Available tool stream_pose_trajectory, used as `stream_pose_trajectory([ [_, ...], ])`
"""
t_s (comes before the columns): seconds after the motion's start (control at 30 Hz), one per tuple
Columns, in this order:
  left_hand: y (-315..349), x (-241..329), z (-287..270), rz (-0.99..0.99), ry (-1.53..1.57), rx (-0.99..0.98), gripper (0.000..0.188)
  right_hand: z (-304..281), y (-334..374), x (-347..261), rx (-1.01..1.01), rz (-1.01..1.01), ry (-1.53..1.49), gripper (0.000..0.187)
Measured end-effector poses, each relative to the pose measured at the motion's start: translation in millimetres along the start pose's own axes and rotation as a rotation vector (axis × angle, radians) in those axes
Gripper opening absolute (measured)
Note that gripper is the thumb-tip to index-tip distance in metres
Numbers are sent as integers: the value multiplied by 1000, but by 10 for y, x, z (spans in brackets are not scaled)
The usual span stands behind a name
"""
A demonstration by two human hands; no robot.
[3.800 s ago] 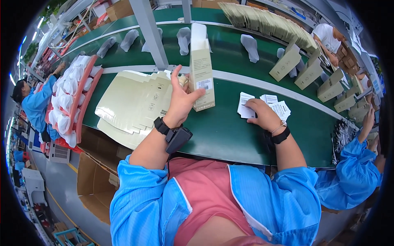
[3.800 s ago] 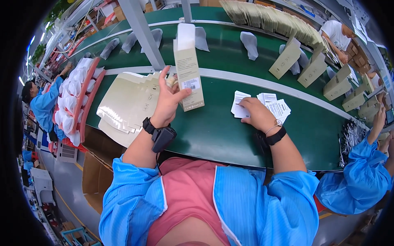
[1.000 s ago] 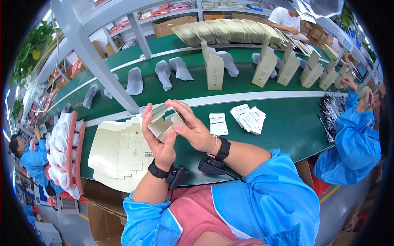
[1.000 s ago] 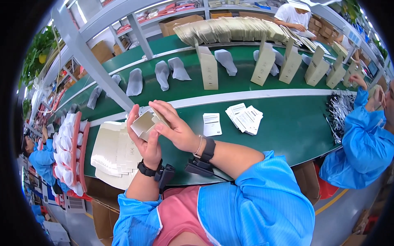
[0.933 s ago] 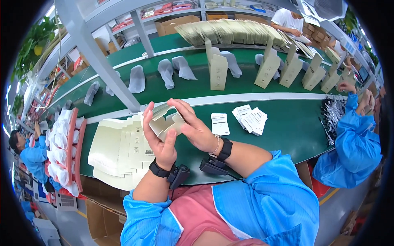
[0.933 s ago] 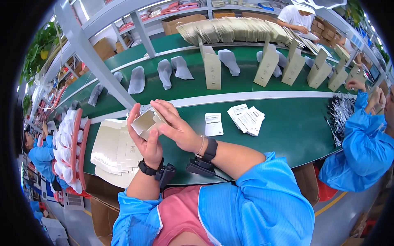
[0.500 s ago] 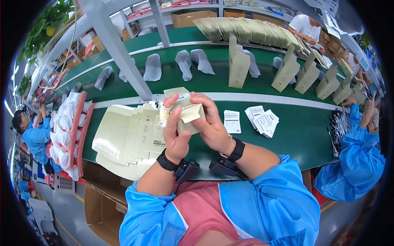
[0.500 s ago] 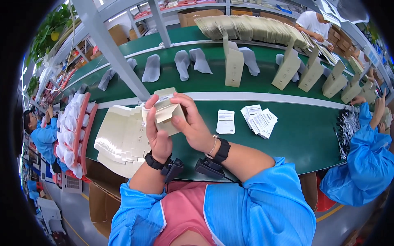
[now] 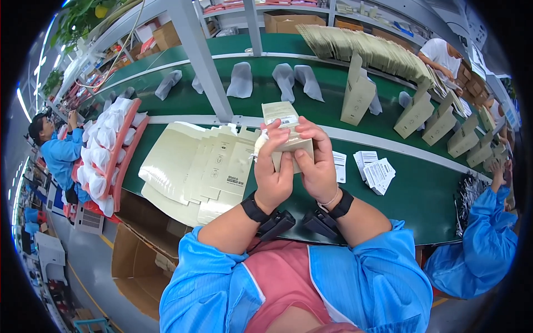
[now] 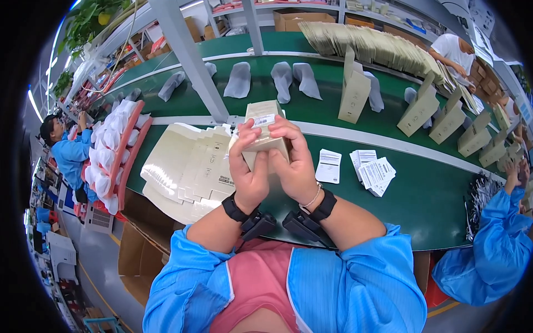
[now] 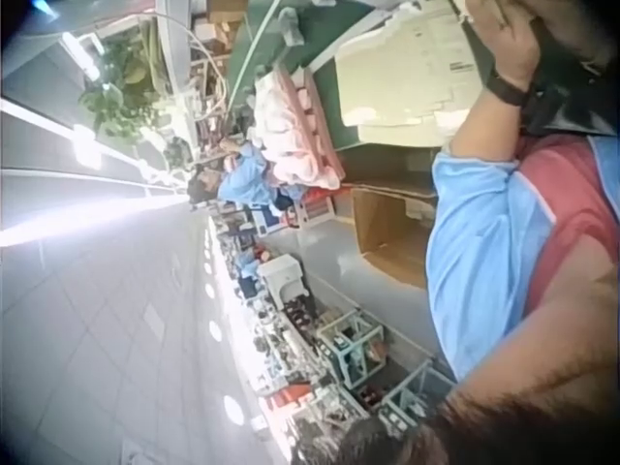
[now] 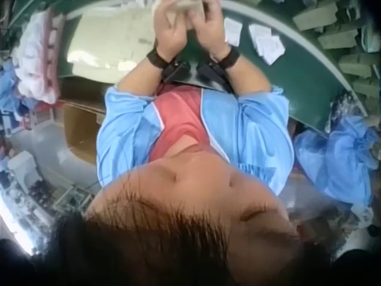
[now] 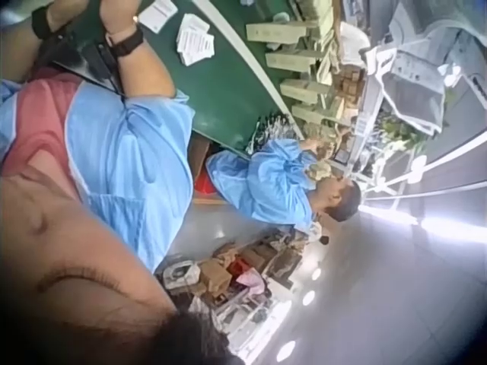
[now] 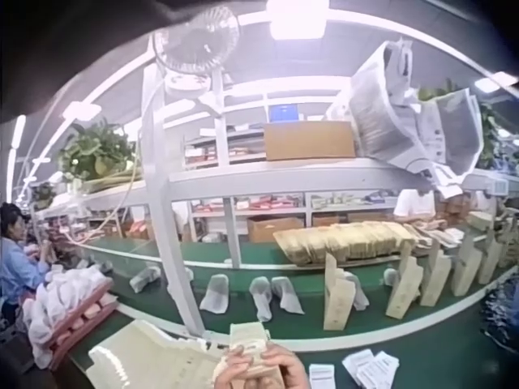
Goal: The person assembles cardboard boxes by hand, inserting paper manuals into each box before folding the flaps closed and placing the finished boxes onto the conveyor belt.
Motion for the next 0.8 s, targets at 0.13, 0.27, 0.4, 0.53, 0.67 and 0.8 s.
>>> stream_pose_trajectory([
  [0.13,71,-188,36,-408,744,160,60,-2,64,-127,-41,-53,63,40],
  [0.27,438,-648,375,-1148,1254,-68,75,230,157,-245,-463,-92,477,49],
  [0.4,597,-857,54,-1177,723,-178,77,6,274,-111,-512,117,774,60],
  [0.53,497,-1078,-212,-967,470,-143,84,-586,508,118,-567,309,1112,64],
  [0.67,495,-1013,-166,-959,512,-221,86,-1122,851,534,-624,584,1069,53],
  [0.8,556,-1086,-155,-985,545,-271,84,-1135,759,555,-649,576,941,38],
])
Point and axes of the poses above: each hand's wrist, its own y-axis away from the middle knuckle, its own z-axis out of the palm, x = y × z, the point moved 10 cm from there along -y, towards the middle knuckle, and after that the axes turned 12 degrees about -y, right-handed, at the moved point
